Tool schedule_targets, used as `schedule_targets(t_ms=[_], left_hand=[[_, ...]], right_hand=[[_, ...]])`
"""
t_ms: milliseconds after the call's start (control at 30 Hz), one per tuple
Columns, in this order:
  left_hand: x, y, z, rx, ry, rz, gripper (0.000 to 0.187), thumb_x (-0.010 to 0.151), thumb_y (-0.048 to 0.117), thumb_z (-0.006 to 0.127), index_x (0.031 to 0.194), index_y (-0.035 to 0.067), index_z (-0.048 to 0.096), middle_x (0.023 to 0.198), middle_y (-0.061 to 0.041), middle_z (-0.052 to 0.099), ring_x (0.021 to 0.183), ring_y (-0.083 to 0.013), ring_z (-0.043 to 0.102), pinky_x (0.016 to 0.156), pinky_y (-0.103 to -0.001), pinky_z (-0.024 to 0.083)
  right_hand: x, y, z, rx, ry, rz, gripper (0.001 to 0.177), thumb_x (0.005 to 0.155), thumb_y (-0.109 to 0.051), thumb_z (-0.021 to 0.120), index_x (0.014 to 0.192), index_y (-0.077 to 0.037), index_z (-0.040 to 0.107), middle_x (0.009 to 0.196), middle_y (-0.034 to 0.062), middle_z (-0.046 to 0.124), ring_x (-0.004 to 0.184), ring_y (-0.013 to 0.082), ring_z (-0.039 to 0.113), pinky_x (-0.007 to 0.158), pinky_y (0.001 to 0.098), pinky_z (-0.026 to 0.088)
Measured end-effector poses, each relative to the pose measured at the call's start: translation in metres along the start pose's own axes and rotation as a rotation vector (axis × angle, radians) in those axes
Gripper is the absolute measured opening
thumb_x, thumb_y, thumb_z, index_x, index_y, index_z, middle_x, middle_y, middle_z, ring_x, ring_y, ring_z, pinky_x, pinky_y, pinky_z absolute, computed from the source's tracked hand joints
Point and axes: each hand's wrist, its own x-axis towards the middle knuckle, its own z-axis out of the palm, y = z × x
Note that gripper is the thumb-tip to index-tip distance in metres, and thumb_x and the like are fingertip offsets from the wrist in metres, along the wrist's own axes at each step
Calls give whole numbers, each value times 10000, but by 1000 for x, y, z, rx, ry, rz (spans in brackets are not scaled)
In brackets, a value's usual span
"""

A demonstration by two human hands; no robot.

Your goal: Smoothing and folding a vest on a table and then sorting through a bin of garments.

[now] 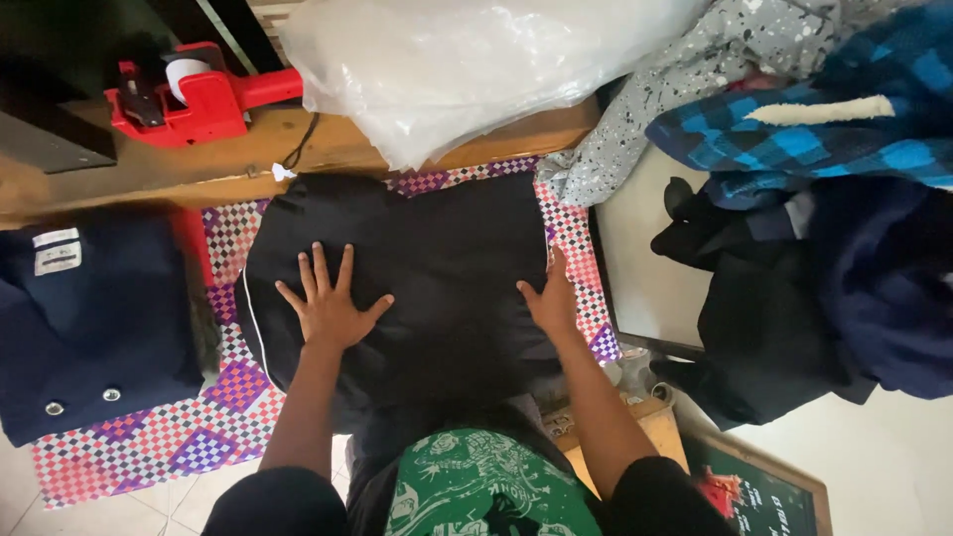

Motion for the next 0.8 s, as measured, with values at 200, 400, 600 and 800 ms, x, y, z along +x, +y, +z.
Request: schedule_targets(t_ms=[200,400,600,800], left_hand=[[-13,32,-1,129,50,-24,869,882,564,664,1607,215,337,1710,-164,162,1592,-343,121,1226,-647,156],[-33,81,49,-622,118,349,702,882,595,724,1365,95,625,1306,-154,635,1284,-336,606,1098,-467,457],[-17,107,84,-406,-26,116,720,927,763,565,1310,155,609,1422,-182,497,1387,-456,429,1135,-615,320],[-44,124,26,-144,-228,309,824,921,778,441,1554,250,427,1660,-224,152,1488,-548,155,1161,-721,171]], right_hand=[[10,-6,-3,-29,57,71,504,840,-382,810,1219,-114,617,1083,146,739,1092,354,712,896,465,569],[-61,-76,-11,31,-65,-557,461,878,-38,609,1333,-113,595,1212,221,595,1183,478,591,977,554,495],[-65,-63,-7,163,-244,-422,412,943,-48,583,1347,-127,612,1189,160,656,1100,376,678,962,491,525],[-38,-44,-39,94,-92,-107,606,912,-328,759,1437,-163,504,1321,182,587,1134,399,669,968,576,502]])
